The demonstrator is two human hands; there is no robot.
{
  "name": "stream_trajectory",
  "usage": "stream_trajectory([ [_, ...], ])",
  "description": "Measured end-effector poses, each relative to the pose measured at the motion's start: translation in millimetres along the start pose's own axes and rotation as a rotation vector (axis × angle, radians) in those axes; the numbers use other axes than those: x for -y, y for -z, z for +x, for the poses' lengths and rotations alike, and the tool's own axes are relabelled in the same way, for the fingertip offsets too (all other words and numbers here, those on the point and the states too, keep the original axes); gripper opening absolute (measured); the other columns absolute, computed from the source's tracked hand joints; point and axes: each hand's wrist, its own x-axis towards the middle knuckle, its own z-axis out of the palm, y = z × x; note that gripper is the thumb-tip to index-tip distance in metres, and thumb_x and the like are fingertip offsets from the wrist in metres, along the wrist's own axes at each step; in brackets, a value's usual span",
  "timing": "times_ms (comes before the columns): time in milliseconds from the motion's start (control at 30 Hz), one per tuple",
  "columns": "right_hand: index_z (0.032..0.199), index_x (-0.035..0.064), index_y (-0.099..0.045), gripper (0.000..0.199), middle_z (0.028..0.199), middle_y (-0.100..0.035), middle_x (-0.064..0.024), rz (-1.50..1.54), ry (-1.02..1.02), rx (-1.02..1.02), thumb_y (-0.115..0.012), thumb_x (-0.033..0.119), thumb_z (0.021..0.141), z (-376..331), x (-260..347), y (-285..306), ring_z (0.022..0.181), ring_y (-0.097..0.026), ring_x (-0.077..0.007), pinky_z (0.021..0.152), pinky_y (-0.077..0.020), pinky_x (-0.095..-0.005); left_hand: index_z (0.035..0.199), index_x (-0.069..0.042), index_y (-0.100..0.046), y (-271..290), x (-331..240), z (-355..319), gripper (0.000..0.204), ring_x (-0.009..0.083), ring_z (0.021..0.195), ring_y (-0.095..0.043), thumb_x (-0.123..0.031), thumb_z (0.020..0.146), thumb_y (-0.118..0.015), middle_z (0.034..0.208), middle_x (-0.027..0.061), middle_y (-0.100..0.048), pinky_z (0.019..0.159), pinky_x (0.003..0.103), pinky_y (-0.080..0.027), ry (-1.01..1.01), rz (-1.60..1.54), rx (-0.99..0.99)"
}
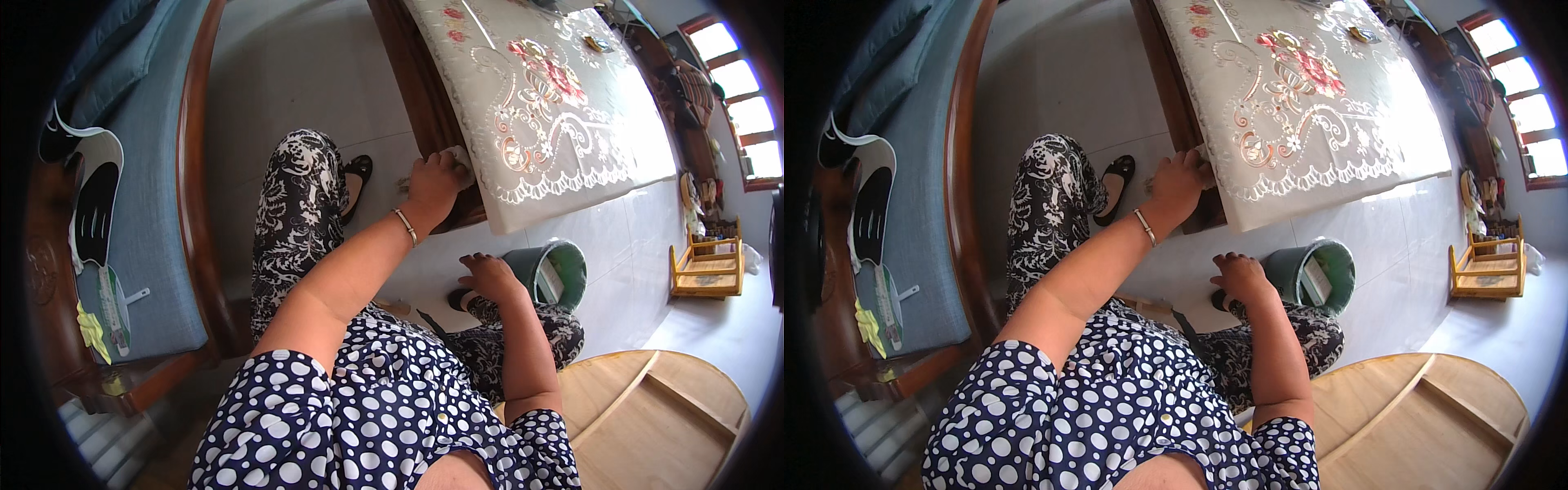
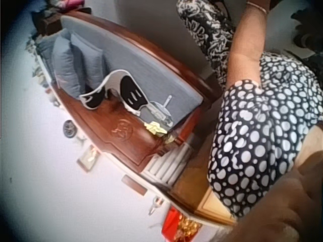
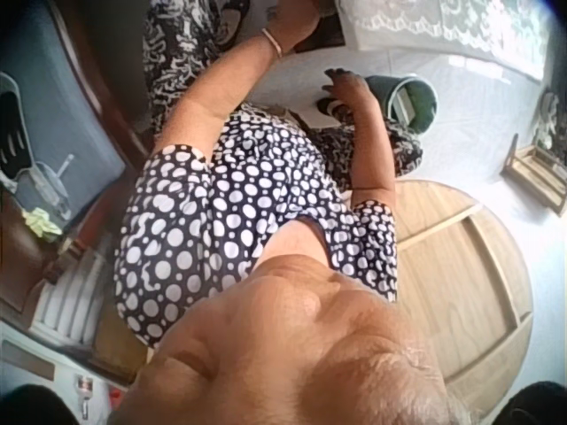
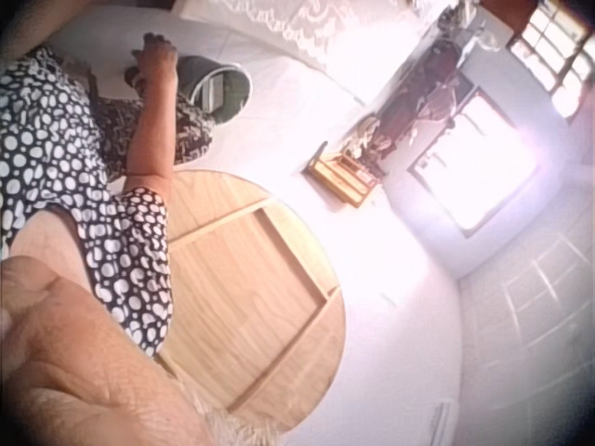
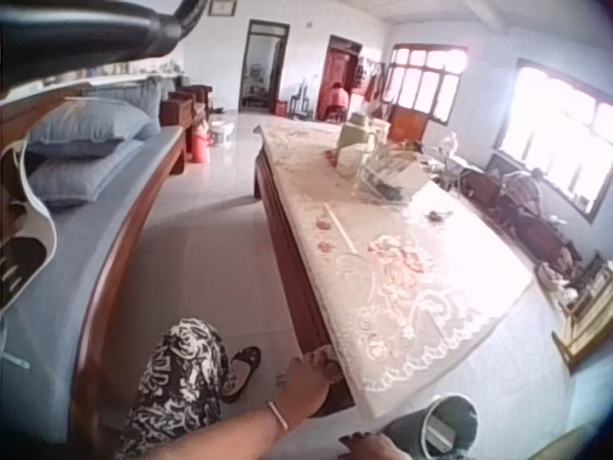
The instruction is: The person wipes the wooden legs and edges of a table covered with a floral tablecloth using a cloth. They systematically clean the vertical surfaces of the table legs and the underside of the table edge while kneeling on the floor.
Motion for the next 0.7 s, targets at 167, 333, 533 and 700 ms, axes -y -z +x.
stream_trajectory([
  [167,0.121,0.0092,-0.059,0.043,0.114,-0.065,-0.0172,-0.046,0.005,-0.014,-0.067,0.034,0.086,-3.4,10.2,5.1,0.106,-0.062,-0.0372,0.092,-0.0491,-0.0452,0.109,-0.015,-0.068,16.6,-2.6,7.8,0.033,0.0262,0.1,-0.061,-0.01,0.078,-0.061,0.109,0.0072,-0.06,0.074,0.04,-0.048,-0.062,0.011,0.296],
  [333,0.12,0.0095,-0.06,0.043,0.114,-0.064,-0.017,-0.054,0.045,-0.061,-0.068,0.034,0.086,-4.3,14.3,9.5,0.106,-0.063,-0.0368,0.091,-0.049,-0.045,0.12,-0.007,-0.064,-7.8,19.7,7.4,0.043,0.0326,0.107,-0.061,-0.009,0.077,-0.06,0.114,0.0124,-0.064,0.088,0.04,-0.05,0.052,-0.58,0.476],
  [533,0.121,0.01,-0.059,0.043,0.114,-0.065,-0.0163,-0.035,0.017,-0.081,-0.068,0.034,0.086,-7.1,3.9,7.5,0.106,-0.063,-0.0367,0.09,-0.0493,-0.0455,0.125,-0.002,-0.061,19.2,13.4,11.6,0.051,0.0263,0.114,-0.061,-0.003,0.073,-0.065,0.121,0.0138,-0.066,0.098,0.035,-0.047,0.21,-1.077,0.428],
  [700,0.117,0.0097,-0.06,0.041,0.111,-0.065,-0.0157,-0.076,0.036,-0.042,-0.069,0.034,0.085,4.3,10.9,11.6,0.104,-0.063,-0.0354,0.089,-0.0498,-0.0448,0.125,-0.003,-0.062,2.0,23.8,27.4,0.048,0.0184,0.112,-0.059,0.001,0.077,-0.066,0.119,0.0087,-0.066,0.098,0.031,-0.047,0.093,-1.178,0.237],
])
